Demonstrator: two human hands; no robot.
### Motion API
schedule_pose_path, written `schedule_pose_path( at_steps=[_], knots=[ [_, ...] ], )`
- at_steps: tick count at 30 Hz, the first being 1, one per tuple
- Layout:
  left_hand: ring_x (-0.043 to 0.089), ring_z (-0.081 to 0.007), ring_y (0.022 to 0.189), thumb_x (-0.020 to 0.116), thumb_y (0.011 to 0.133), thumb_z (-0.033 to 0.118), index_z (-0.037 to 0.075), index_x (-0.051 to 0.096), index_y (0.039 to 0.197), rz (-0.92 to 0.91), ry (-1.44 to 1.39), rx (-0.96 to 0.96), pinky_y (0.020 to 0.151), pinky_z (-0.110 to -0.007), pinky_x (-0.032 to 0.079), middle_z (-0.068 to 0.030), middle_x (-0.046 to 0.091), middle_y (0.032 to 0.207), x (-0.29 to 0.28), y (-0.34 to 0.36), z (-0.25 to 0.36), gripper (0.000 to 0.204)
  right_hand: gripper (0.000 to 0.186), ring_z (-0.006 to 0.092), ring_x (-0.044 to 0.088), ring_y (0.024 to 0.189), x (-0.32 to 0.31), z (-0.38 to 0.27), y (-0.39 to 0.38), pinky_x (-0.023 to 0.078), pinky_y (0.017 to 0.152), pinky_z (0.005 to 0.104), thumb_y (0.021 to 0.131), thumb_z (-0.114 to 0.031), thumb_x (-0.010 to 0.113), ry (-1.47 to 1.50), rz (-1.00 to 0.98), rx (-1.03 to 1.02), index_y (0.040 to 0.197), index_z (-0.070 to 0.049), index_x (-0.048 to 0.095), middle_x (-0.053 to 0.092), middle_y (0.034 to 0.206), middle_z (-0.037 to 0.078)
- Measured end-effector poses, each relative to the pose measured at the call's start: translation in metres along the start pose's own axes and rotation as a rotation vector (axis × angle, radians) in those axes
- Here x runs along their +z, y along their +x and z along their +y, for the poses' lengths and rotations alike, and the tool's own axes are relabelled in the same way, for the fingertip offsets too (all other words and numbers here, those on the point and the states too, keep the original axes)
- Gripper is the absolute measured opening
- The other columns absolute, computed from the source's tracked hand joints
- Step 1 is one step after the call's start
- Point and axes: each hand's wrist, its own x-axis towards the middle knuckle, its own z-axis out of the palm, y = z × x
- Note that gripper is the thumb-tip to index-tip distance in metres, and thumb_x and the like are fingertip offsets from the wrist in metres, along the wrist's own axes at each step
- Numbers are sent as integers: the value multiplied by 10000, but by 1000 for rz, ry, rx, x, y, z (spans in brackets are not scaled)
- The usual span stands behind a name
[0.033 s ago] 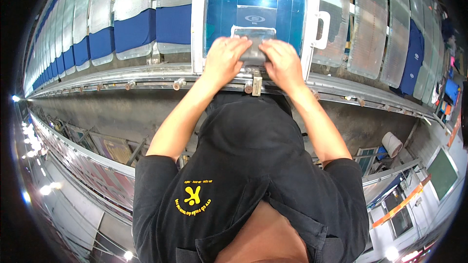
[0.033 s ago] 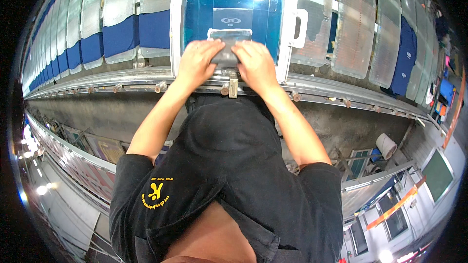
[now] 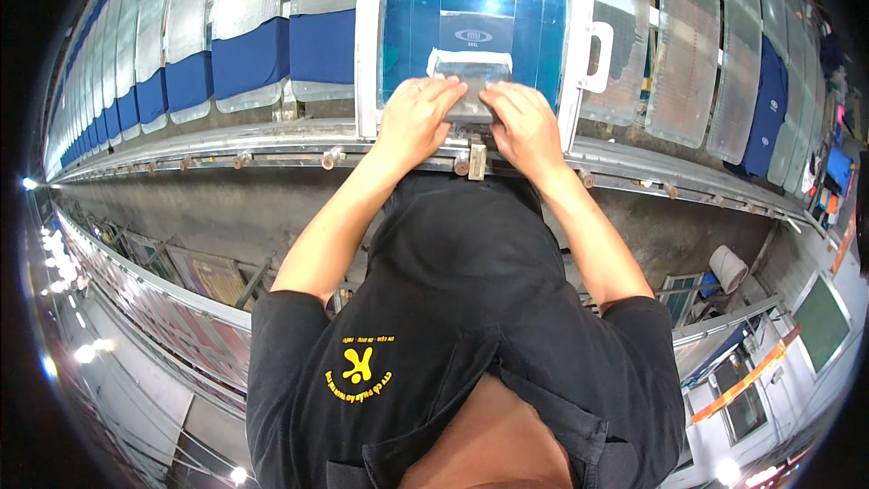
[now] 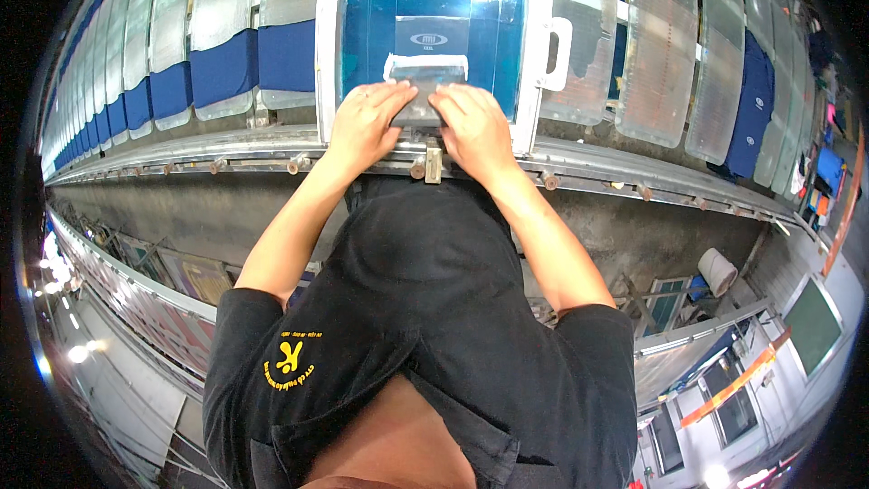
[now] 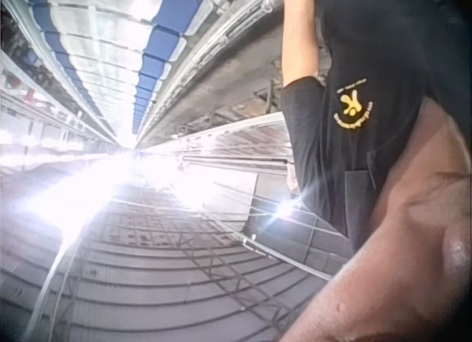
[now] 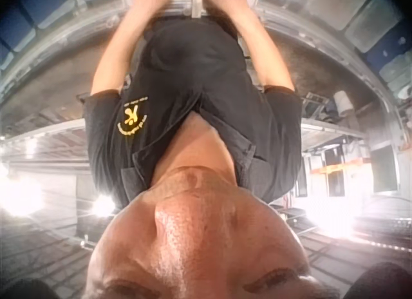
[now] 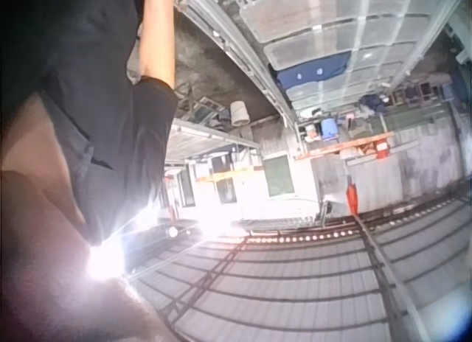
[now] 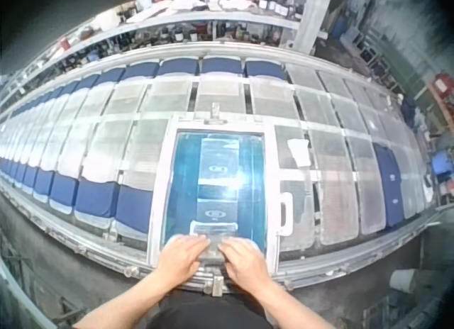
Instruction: The person uses a screwdriver to loosen screws on a window frame, then applies a white paste to the frame using a putty knife and spreads it evenly.
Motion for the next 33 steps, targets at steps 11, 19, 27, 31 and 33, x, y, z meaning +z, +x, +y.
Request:
schedule_pose_path(
  at_steps=[11, 19, 27, 31, 33],
  knots=[
    [699, -357, 856, 729, 799, 206, 127, 733, 985, -107, -90, -65, 767, -453, 551, -118, 729, 914, -43, 122, -53, 202, 251, 348, 666, 934, -32, 44, 113, 540, 775, 427, 849, -157, 745, -25, -66, 83, 1075, -76, 672, 672, 962, 120],
    [699, -351, 890, 787, 816, 235, 97, 731, 1034, -138, -101, -222, 747, -431, 544, -149, 725, 952, -24, 132, -64, 264, 242, 340, 640, 920, -10, 65, 125, 507, 781, 444, 834, -181, 775, -116, -80, 67, 993, -47, 652, 645, 917, 132],
    [704, -291, 943, 821, 716, 147, 139, 720, 1035, -3, -43, -97, 846, -403, 557, -85, 724, 995, 4, 54, -35, 335, 325, 311, 630, 891, -3, 24, 56, 495, 790, 427, 667, -47, 803, -80, -14, 14, 946, -71, 639, 626, 896, 82],
    [713, -327, 875, 822, 763, 285, 129, 731, 999, -354, -96, -256, 772, -434, 559, -125, 729, 910, -37, 89, -29, 298, 251, 345, 634, 867, -19, 29, 75, 508, 757, 446, 748, -92, 789, -22, -117, 68, 941, -54, 633, 624, 863, 115],
    [709, -355, 824, 807, 785, 345, 111, 736, 960, -287, -77, -217, 737, -446, 554, -144, 723, 846, -40, 116, -43, 301, 238, 357, 637, 857, -25, 43, 98, 515, 743, 461, 796, -147, 775, -6, -97, 66, 951, -48, 625, 622, 849, 130]
  ],
)
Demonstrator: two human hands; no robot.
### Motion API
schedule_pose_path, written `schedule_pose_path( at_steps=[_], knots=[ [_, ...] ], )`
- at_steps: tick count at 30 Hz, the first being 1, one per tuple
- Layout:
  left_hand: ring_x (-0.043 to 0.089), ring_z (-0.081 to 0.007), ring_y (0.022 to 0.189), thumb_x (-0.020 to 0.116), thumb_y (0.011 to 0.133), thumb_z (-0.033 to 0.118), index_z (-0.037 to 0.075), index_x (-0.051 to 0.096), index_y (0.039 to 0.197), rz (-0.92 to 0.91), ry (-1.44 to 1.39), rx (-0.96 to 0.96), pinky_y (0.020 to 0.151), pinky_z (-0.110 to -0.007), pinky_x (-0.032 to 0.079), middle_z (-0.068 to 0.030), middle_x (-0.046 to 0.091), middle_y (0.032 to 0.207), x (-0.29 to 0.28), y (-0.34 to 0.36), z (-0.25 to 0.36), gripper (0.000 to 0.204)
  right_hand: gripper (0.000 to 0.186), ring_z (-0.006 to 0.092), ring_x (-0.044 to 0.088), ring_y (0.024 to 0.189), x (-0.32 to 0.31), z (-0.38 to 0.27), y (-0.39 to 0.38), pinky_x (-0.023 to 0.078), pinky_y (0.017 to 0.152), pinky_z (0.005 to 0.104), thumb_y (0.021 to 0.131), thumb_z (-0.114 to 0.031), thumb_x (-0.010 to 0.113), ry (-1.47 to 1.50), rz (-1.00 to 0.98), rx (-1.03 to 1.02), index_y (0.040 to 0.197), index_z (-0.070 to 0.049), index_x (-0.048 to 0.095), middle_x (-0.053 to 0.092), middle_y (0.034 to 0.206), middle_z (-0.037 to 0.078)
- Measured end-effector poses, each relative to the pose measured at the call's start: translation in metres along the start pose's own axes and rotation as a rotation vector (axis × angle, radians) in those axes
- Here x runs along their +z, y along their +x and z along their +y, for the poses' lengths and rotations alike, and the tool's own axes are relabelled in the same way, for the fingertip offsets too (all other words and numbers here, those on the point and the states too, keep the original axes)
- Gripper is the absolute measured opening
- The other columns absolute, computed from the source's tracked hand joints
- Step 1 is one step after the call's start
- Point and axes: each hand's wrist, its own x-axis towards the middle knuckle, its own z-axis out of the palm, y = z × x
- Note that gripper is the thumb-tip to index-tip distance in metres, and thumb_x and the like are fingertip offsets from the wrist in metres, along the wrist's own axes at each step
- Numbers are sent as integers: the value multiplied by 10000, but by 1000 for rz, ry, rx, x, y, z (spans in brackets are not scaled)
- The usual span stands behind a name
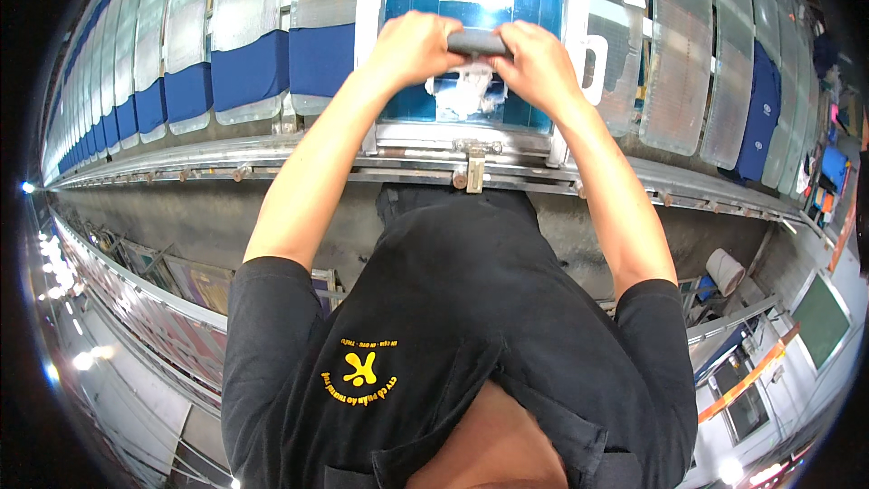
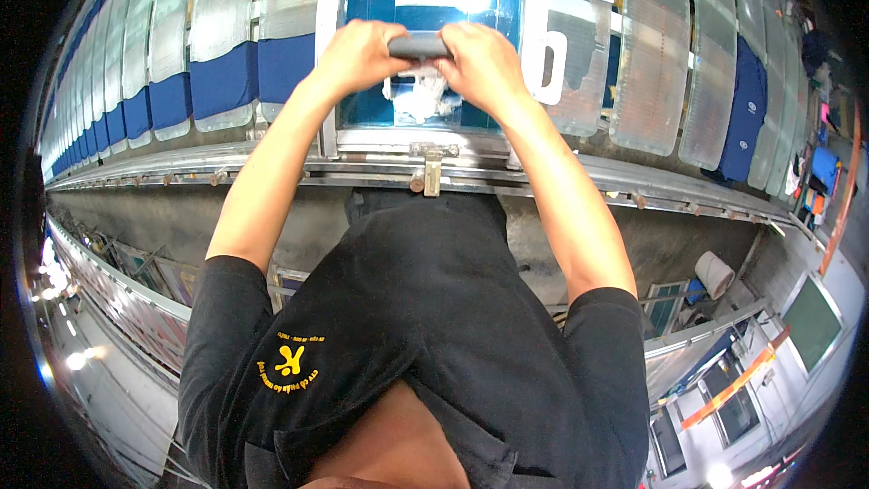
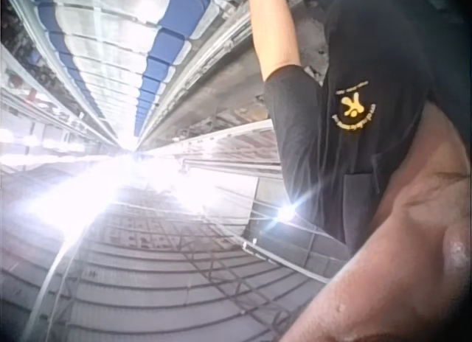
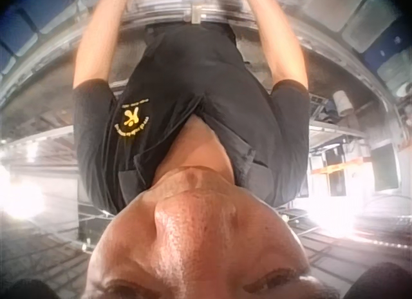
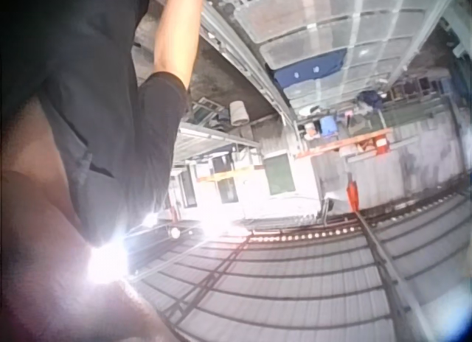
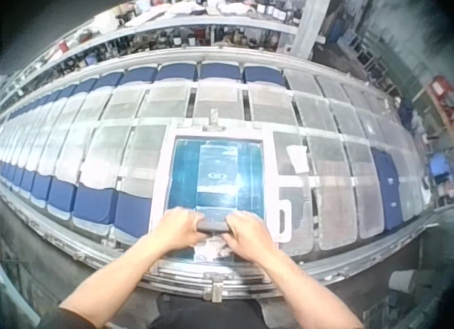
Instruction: The person uses a screwdriver to loosen screws on a window frame, then applies a white paste to the frame using a putty knife and spreads it evenly.
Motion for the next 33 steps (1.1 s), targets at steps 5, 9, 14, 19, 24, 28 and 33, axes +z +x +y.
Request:
schedule_pose_path(
  at_steps=[5, 9, 14, 19, 24, 28, 33],
  knots=[
    [708, -334, 877, 808, 784, 255, 100, 739, 969, 218, -38, 24, 772, -418, 558, -116, 735, 933, 14, 18, -12, 251, 245, 345, 641, 893, 15, 14, 19, 513, 785, 446, 777, -124, 782, -56, 132, -34, 966, -57, 643, 652, 902, 114],
    [713, -284, 955, 790, 756, 137, 123, 743, 1017, 266, -44, 86, 836, -395, 567, -88, 739, 980, 55, -30, -10, 266, 312, 328, 629, 877, 29, -2, -31, 510, 788, 446, 681, -56, 793, -77, 94, -62, 947, -67, 631, 631, 904, 98],
    [720, -305, 902, 817, 776, 204, 100, 735, 1019, -4, -139, -27, 795, -404, 565, -114, 742, 952, 23, -44, 15, 277, 403, 291, 666, 1017, -2, -14, -43, 518, 902, 388, 809, -246, 821, 271, -49, 190, 1132, -48, 685, 684, 1026, 118],
    [720, -311, 896, 821, 802, 267, 100, 738, 1040, 62, -58, 18, 783, -393, 562, -127, 743, 956, -6, -9, 13, 302, 490, 359, 571, 1124, -16, 100, -37, 448, 1020, 458, 876, -334, 766, -95, 520, 553, 1244, -26, 670, 604, 1158, 217],
    [698, -308, 1011, 788, 793, 133, 84, 714, 1115, 221, -73, 100, 876, -381, 554, -126, 726, 1091, 20, -2, -9, 334, 374, 337, 688, 1028, 8, 145, -40, 506, 938, 407, 884, -292, 702, 222, 464, 822, 1156, -36, 715, 727, 1086, 202],
    [610, -322, 1229, 745, 672, -26, 98, 670, 1237, 245, 6, 178, 1066, -440, 479, -126, 686, 1242, 61, -55, -15, 583, 295, 324, 728, 935, 11, 138, -39, 528, 864, 402, 886, -284, 685, 193, 516, 802, 996, -20, 757, 759, 947, 180],
    [546, -309, 1321, 741, 619, -71, 105, 648, 1297, 217, -31, 200, 1102, -433, 440, -110, 622, 1365, 84, -123, -1, 707, 307, 240, 716, 830, -18, 106, -33, 536, 796, 378, 908, -287, 694, 150, 529, 736, 963, 9, 752, 754, 871, 161]
  ],
)
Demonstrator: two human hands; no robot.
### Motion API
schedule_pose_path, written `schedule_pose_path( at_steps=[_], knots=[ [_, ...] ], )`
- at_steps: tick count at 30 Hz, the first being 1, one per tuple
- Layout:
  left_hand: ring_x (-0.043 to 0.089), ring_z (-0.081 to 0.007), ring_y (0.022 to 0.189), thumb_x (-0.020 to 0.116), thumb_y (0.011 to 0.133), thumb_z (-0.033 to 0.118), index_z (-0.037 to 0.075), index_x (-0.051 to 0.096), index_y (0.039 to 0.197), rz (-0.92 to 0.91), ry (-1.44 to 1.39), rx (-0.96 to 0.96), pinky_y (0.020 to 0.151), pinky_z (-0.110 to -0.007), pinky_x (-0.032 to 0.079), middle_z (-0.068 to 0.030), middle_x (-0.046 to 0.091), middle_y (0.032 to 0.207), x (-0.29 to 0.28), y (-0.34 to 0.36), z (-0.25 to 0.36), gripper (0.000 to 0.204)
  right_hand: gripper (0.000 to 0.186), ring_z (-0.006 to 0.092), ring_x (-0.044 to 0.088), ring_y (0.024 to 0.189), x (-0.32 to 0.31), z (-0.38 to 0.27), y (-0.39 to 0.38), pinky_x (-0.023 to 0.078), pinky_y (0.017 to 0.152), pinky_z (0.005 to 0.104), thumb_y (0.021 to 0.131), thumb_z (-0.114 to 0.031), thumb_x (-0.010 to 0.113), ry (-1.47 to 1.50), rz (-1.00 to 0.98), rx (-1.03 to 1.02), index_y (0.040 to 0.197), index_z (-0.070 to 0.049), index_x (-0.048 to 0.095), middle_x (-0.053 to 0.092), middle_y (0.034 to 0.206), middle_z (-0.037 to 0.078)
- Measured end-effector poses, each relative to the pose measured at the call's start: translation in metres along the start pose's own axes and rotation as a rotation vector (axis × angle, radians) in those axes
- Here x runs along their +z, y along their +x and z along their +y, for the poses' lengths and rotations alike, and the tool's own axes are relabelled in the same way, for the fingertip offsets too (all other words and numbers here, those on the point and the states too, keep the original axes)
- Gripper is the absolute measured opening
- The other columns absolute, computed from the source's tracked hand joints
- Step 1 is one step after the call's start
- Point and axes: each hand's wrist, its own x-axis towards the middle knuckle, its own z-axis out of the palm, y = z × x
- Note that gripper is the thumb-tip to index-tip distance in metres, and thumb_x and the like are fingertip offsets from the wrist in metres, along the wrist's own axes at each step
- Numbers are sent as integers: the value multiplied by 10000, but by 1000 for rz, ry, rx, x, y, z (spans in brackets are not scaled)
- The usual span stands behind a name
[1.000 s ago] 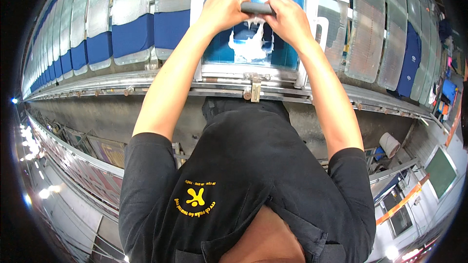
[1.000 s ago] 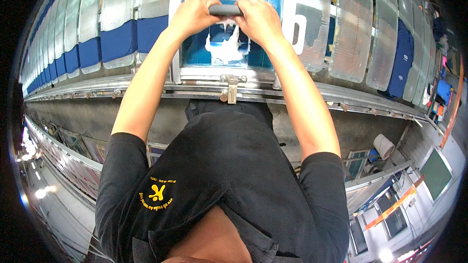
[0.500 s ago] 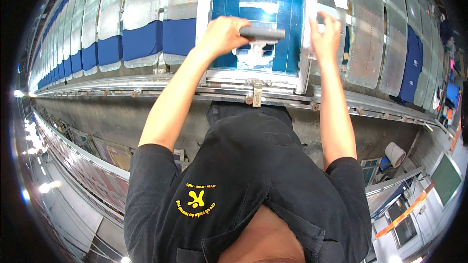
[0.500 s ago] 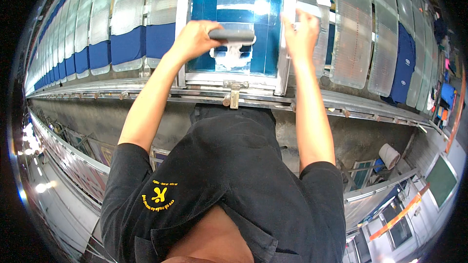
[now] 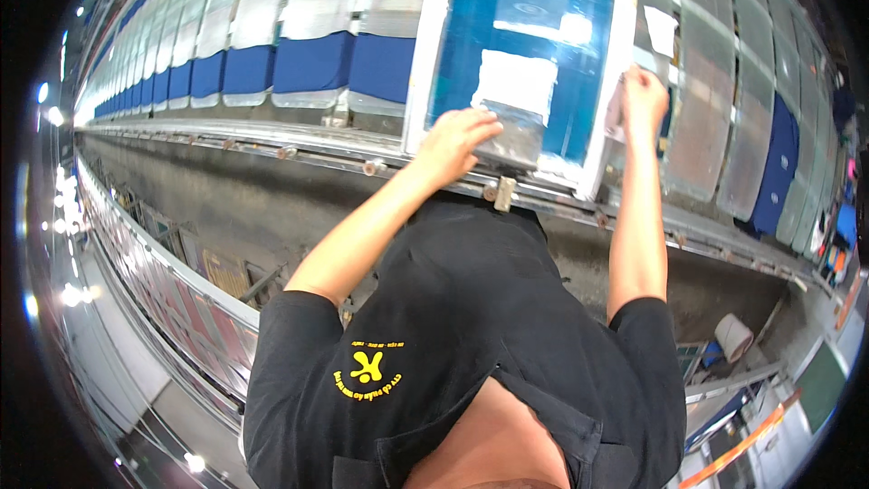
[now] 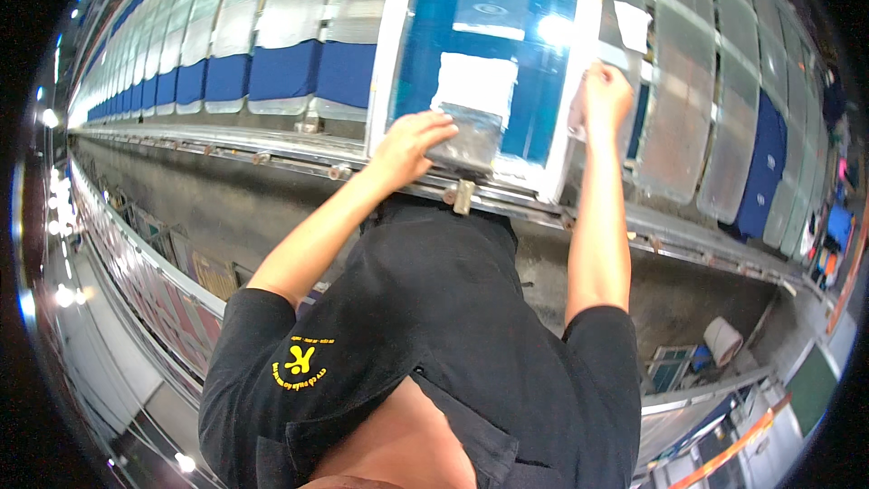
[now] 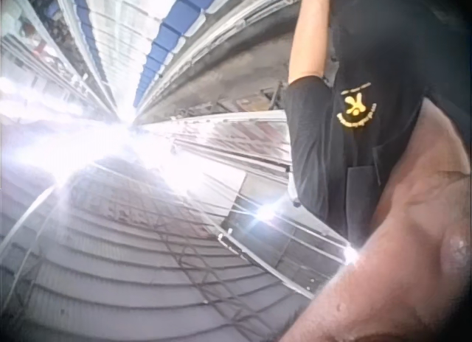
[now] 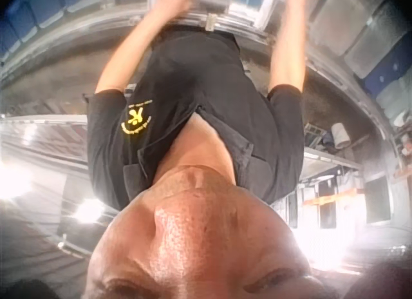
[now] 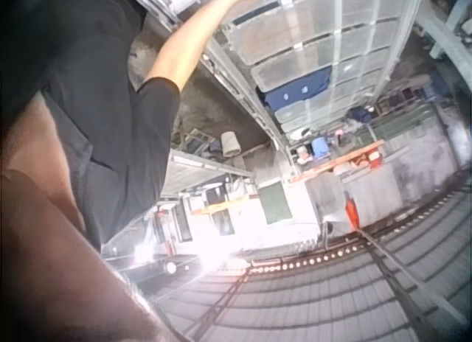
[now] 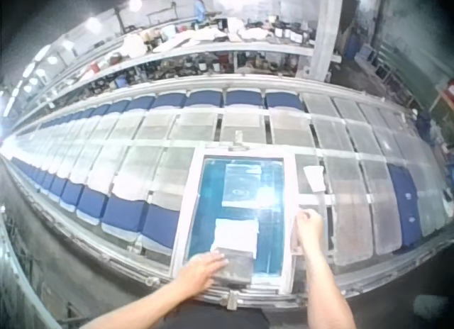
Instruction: The person uses a screwdriver to loosen screws on a window frame, then applies a white paste to the frame using a putty knife and spreads it evenly.
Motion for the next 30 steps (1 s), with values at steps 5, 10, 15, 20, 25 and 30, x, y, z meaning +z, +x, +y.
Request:
schedule_pose_path(
  at_steps=[5, 10, 15, 20, 25, 30],
  knots=[
    [535, -304, 1312, 722, 627, -54, 102, 642, 1278, 82, -91, -37, 1125, -444, 399, -92, 616, 1364, -36, -9, -3, 675, 337, 158, 641, 699, 5, -47, -13, 512, 708, 338, 929, -297, 688, 62, 41, 6, 887, 33, 744, 725, 757, 103],
    [555, -305, 1288, 695, 618, -56, 96, 672, 1224, -2, -23, -103, 1116, -462, 392, -95, 659, 1302, -79, -32, -66, 625, 259, 219, 698, 772, 87, -60, -55, 533, 738, 378, 902, -246, 698, 117, 118, -5, 913, 6, 753, 747, 827, 141],
    [611, -329, 1220, 748, 628, -69, 59, 685, 1189, -32, -77, -153, 1064, -439, 463, -123, 689, 1254, -127, -58, -114, 579, 258, 343, 729, 885, 143, -123, -93, 548, 813, 402, 873, -229, 649, 55, 102, -4, 952, -7, 754, 739, 918, 207],
    [635, -340, 1180, 792, 712, 26, 26, 698, 1167, -130, -48, -133, 1048, -436, 464, -156, 703, 1221, -155, -56, -131, 465, 242, 344, 705, 839, 173, -134, -102, 543, 792, 405, 852, -243, 680, 72, 189, -1, 908, -19, 751, 727, 877, 185],
    [631, -333, 1175, 787, 751, 109, 32, 683, 1185, -148, 8, -53, 1031, -442, 451, -153, 698, 1213, -165, -49, -132, 452, 261, 348, 706, 832, 178, -136, -104, 546, 787, 414, 847, -278, 695, 58, 158, 13, 909, -31, 752, 729, 880, 179],
    [615, -323, 1190, 767, 671, 23, 63, 661, 1214, -33, 47, -16, 1034, -442, 455, -126, 682, 1215, -146, -55, -149, 554, 262, 349, 721, 924, 179, -135, -105, 560, 822, 426, 840, -300, 711, -84, 105, 27, 948, -66, 759, 746, 969, 170]
  ],
)
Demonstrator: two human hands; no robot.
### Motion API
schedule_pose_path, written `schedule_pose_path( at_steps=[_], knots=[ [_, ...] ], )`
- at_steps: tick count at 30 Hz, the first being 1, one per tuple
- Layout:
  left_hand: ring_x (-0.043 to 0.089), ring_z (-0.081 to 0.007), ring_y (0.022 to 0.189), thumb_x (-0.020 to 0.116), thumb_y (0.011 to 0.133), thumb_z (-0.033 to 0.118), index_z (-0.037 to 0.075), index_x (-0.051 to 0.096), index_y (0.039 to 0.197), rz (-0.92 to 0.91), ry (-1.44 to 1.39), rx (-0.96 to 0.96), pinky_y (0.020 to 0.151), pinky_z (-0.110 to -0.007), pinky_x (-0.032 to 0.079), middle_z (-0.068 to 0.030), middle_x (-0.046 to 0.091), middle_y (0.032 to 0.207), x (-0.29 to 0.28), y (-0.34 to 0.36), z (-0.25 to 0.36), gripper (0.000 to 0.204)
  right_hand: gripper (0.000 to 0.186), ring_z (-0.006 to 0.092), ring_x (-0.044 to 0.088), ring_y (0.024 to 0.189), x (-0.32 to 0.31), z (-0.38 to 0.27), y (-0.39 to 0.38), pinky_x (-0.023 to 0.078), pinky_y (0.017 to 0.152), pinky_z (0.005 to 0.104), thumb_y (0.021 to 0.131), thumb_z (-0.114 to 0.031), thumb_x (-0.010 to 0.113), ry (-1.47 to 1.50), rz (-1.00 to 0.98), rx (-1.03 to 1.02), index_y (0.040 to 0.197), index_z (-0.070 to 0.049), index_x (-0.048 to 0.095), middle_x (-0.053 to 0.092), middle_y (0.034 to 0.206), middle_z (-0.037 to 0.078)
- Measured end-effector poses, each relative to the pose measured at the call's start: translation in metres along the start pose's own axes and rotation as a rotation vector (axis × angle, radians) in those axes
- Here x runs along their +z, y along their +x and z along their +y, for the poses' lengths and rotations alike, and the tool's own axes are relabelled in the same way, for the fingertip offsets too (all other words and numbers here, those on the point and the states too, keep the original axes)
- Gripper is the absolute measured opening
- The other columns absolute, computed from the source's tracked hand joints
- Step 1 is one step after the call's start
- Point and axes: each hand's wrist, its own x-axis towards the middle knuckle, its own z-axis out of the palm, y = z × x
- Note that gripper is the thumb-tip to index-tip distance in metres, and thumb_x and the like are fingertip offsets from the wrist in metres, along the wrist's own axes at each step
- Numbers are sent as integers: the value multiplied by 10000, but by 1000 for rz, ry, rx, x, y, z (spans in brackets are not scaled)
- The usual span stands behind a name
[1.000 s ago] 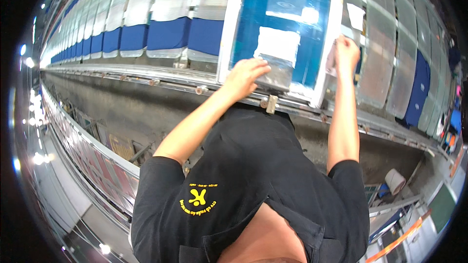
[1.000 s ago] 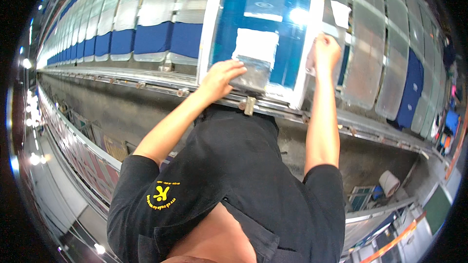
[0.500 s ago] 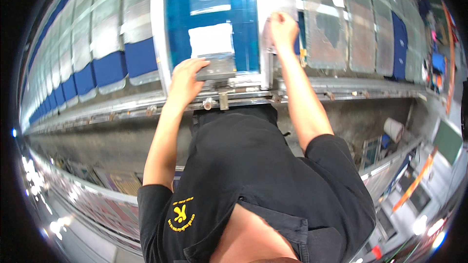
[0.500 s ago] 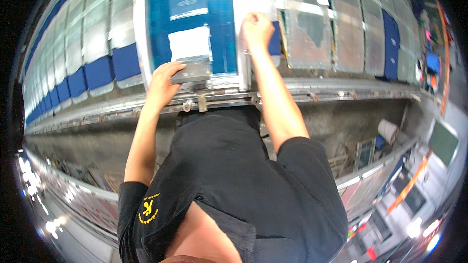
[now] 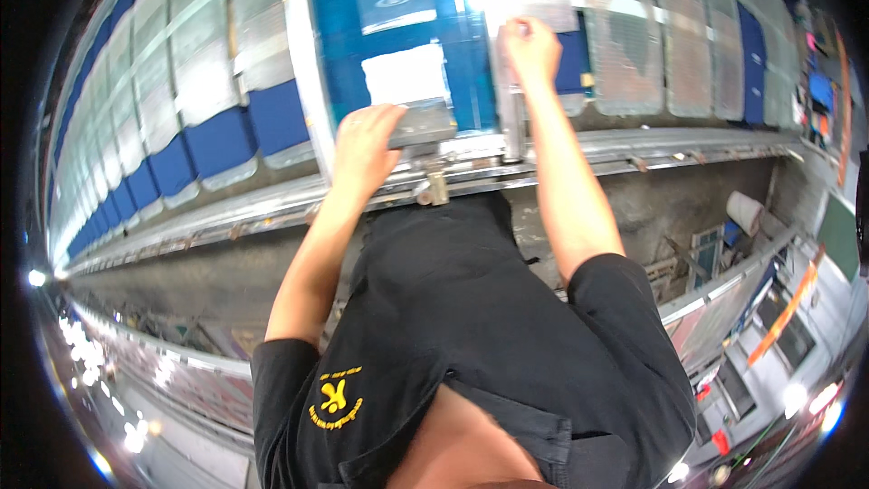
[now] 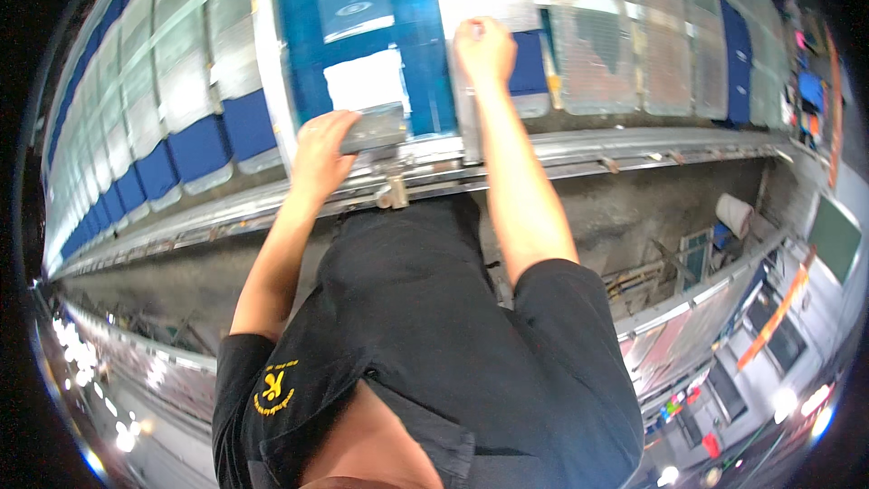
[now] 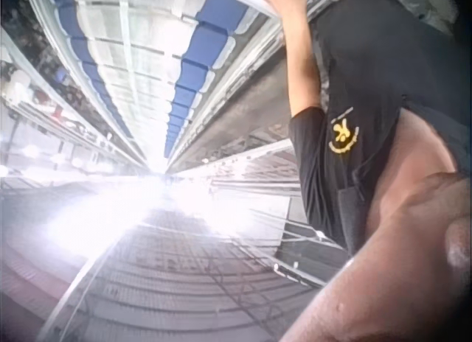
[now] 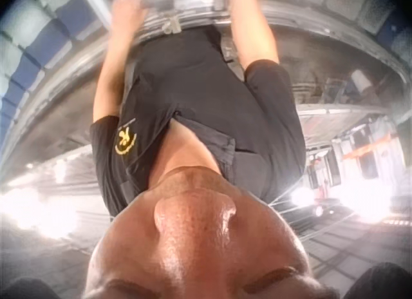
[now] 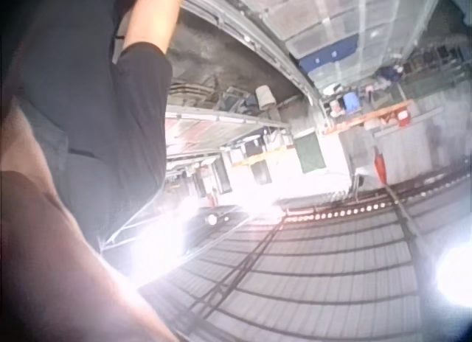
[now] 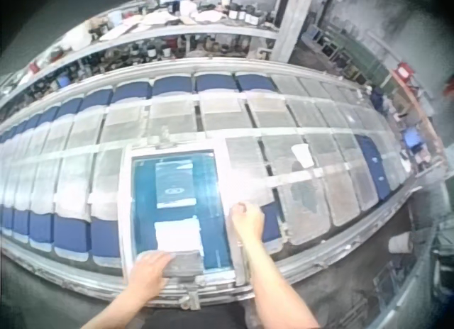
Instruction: The person uses a screwdriver to loosen screws on a window frame, then applies a white paste to the frame using a putty knife and spreads it evenly.
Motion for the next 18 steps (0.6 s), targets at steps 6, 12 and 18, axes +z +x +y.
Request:
schedule_pose_path(
  at_steps=[6, 12, 18],
  knots=[
    [700, -313, 995, 777, 745, 84, 79, 725, 1094, -256, -124, -99, 863, -414, 553, -115, 733, 1041, -33, 33, -7, 353, 369, 289, 644, 904, -10, -13, -3, 516, 848, 404, 864, -346, 783, -98, 232, -324, 1025, -18, 730, 678, 960, 148],
    [699, -353, 934, 778, 805, 267, 109, 742, 1065, -142, 2, -64, 794, -447, 560, -131, 737, 998, -39, 102, -38, 307, 367, 341, 640, 966, -16, -122, -18, 501, 898, 418, 849, -308, 793, 134, -592, -709, 1090, -48, 697, 681, 966, 141],
    [699, -323, 919, 772, 777, 211, 140, 750, 1039, -21, -19, -92, 812, -426, 559, -107, 733, 955, -14, 100, -48, 273, 231, 323, 625, 895, 16, -110, -47, 493, 784, 450, 789, -193, 780, -199, -426, -789, 957, -87, 661, 654, 915, 112]
  ],
)
